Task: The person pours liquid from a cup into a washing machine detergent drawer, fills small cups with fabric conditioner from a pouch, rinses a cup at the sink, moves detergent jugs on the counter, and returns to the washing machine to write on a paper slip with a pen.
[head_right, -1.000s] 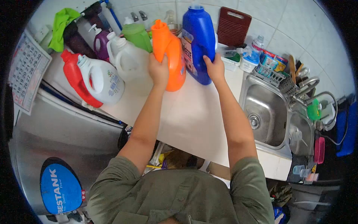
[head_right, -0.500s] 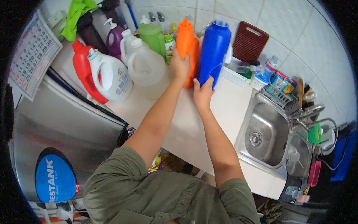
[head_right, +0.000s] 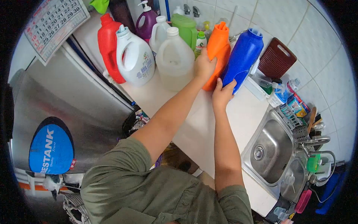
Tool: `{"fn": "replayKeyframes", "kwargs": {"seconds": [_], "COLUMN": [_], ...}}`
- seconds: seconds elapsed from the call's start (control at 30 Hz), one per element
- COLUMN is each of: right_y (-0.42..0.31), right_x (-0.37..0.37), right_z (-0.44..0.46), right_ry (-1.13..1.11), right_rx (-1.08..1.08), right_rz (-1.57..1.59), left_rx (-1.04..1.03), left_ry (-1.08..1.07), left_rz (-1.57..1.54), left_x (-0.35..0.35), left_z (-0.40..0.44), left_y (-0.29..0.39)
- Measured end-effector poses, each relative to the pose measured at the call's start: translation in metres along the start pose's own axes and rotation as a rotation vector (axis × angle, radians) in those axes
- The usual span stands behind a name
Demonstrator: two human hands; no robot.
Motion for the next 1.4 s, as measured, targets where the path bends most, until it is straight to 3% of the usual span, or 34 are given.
{"fn": "replayKeyframes", "kwargs": {"seconds": [0.17, 0.23, 0.27, 0.33, 0.37, 0.43, 0.53, 0.67, 0.73, 0.77, 0.83, 0.87, 1.03, 1.13, 1.33, 1.4], "right_y": [0.009, 0.019, 0.013, 0.004, -0.007, -0.009, -0.007, 0.017, 0.027, 0.030, 0.034, 0.035, 0.025, 0.024, 0.028, 0.033], "right_x": [0.007, -0.006, 0.005, 0.040, 0.063, 0.104, 0.158, 0.207, 0.223, 0.226, 0.232, 0.236, 0.241, 0.247, 0.270, 0.286], "right_z": [0.002, 0.001, -0.002, -0.015, -0.021, -0.037, -0.069, -0.100, -0.112, -0.117, -0.125, -0.129, -0.147, -0.163, -0.203, -0.219], "right_ry": [-0.020, -0.327, -0.364, -0.323, -0.307, -0.300, -0.307, -0.258, -0.192, -0.184, -0.178, -0.167, -0.144, -0.155, -0.165, -0.101], "right_rx": [0.019, -0.026, -0.042, -0.221, -0.213, -0.207, -0.325, -0.422, -0.481, -0.486, -0.480, -0.486, -0.486, -0.475, -0.531, -0.568], "right_rz": [-0.061, 0.295, 0.402, 0.600, 0.564, 0.544, 0.503, 0.553, 0.551, 0.550, 0.581, 0.576, 0.637, 0.676, 0.698, 0.711], "left_rx": [-0.024, -0.014, -0.013, -0.217, -0.218, -0.457, -0.656, -0.513, -0.218, -0.223, -0.175, -0.179, -0.099, -0.189, -0.176, -0.068], "left_ry": [0.000, -0.097, -0.093, -0.033, -0.022, 0.060, 0.171, 0.741, 0.644, 0.634, 0.333, 0.321, 0.333, 0.394, 0.567, 0.622], "left_rz": [0.012, -0.008, -0.008, -0.149, -0.150, -0.167, 0.039, 0.338, 0.617, 0.615, 0.568, 0.563, 0.558, 0.572, 0.523, 0.583], "left_x": [0.001, -0.001, 0.001, 0.011, 0.023, 0.075, 0.147, 0.257, 0.275, 0.281, 0.264, 0.263, 0.262, 0.260, 0.259, 0.263], "left_z": [-0.001, -0.005, -0.010, -0.017, -0.026, -0.070, -0.096, -0.077, -0.049, -0.043, -0.023, -0.021, -0.017, -0.026, -0.105, -0.137], "left_y": [0.001, 0.000, -0.005, 0.005, 0.007, 0.032, 0.027, -0.034, -0.069, -0.082, -0.122, -0.127, -0.137, -0.140, -0.155, -0.183]}}
Point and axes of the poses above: each hand's wrist, its own z-axis towards the middle knuckle, its own x-axis out of the back of the hand, y = z × x, the point moved 9 cm from there along z, towards the middle knuckle, and after that the axes turned 1 degree about -y, right-handed, at the moved point
